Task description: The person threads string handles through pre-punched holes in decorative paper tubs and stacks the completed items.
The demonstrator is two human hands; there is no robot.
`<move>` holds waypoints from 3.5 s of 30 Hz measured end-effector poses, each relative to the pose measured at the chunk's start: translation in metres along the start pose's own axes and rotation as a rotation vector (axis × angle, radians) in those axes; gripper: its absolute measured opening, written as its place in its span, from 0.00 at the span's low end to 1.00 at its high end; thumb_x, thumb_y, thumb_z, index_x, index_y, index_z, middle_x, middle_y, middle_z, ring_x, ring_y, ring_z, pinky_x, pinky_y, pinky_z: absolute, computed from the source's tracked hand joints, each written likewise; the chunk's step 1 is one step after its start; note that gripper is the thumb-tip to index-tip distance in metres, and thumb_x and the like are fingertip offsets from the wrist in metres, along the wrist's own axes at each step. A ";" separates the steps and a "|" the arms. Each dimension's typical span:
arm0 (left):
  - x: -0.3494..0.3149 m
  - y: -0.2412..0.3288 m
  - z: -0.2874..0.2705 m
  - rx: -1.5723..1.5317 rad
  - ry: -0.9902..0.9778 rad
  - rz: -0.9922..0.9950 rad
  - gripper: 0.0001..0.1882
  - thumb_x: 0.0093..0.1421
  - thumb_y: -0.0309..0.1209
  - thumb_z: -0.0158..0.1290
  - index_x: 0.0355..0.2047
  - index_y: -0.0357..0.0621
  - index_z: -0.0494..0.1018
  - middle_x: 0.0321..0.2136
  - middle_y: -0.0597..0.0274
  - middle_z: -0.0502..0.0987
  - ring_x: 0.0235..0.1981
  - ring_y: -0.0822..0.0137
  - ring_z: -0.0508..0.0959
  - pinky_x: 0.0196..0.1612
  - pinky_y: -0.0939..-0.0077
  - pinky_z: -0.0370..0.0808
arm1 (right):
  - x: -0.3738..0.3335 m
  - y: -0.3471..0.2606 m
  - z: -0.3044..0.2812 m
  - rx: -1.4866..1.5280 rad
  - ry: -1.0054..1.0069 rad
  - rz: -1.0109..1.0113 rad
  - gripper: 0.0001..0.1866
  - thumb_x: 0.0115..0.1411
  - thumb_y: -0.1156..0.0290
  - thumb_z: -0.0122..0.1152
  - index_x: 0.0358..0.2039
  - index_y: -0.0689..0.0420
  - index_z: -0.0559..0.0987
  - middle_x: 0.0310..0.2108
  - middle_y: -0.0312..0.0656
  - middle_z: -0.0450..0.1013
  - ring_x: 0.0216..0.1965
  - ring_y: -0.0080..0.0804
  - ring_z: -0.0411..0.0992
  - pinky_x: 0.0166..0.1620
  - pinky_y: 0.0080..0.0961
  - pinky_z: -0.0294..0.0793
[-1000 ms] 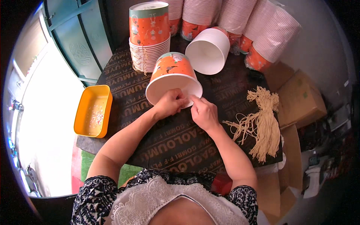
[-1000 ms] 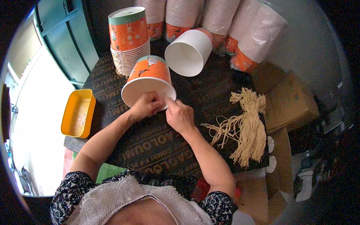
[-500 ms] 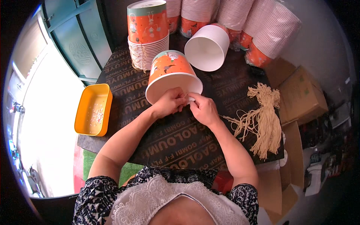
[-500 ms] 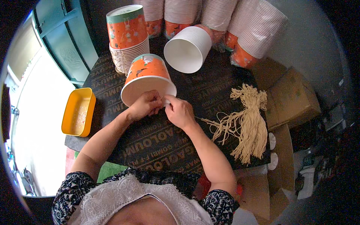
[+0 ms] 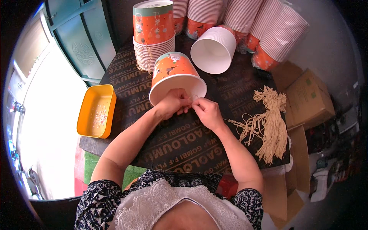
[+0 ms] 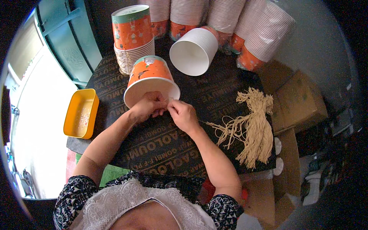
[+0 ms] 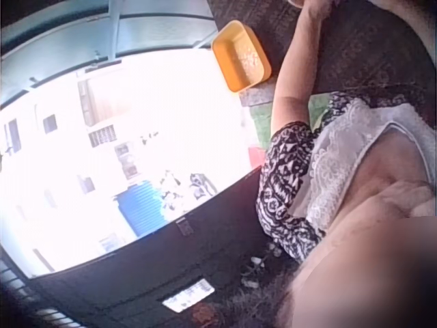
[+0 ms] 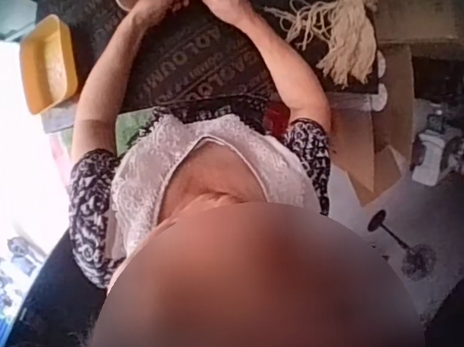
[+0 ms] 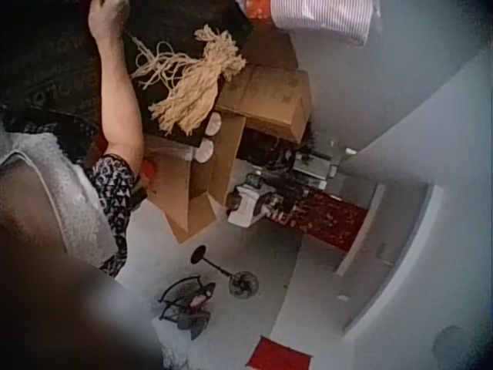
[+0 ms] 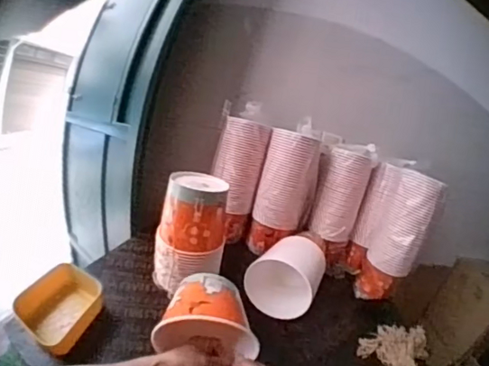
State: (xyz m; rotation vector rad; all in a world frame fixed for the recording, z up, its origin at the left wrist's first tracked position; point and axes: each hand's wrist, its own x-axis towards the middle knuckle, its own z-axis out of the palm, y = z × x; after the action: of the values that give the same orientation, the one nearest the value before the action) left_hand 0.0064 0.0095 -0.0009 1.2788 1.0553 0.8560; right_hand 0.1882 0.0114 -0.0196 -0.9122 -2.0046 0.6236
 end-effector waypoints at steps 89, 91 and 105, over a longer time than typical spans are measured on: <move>-0.002 -0.032 0.019 0.862 0.318 0.612 0.06 0.55 0.24 0.49 0.33 0.38 0.66 0.27 0.45 0.75 0.29 0.44 0.77 0.29 0.54 0.74 | 0.007 0.003 -0.002 -0.041 0.029 -0.012 0.07 0.53 0.79 0.54 0.34 0.63 0.76 0.36 0.59 0.70 0.43 0.57 0.68 0.46 0.43 0.70; -0.003 -0.030 0.020 0.863 0.312 0.600 0.06 0.56 0.24 0.49 0.34 0.38 0.66 0.27 0.45 0.75 0.29 0.45 0.77 0.29 0.54 0.74 | 0.006 0.008 -0.001 -0.053 0.006 0.034 0.07 0.53 0.78 0.56 0.34 0.63 0.75 0.38 0.59 0.69 0.42 0.57 0.68 0.45 0.44 0.70; -0.010 -0.029 0.004 0.716 0.310 0.471 0.06 0.57 0.27 0.53 0.32 0.37 0.71 0.27 0.45 0.76 0.31 0.48 0.78 0.33 0.61 0.74 | 0.002 0.008 -0.002 -0.081 -0.101 -0.084 0.06 0.50 0.78 0.60 0.29 0.62 0.72 0.38 0.55 0.67 0.41 0.54 0.68 0.43 0.41 0.70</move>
State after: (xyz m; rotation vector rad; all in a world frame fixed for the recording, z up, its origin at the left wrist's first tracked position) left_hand 0.0049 -0.0049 -0.0286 2.1013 1.4017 1.0997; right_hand 0.1920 0.0181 -0.0238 -0.8544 -2.1601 0.5550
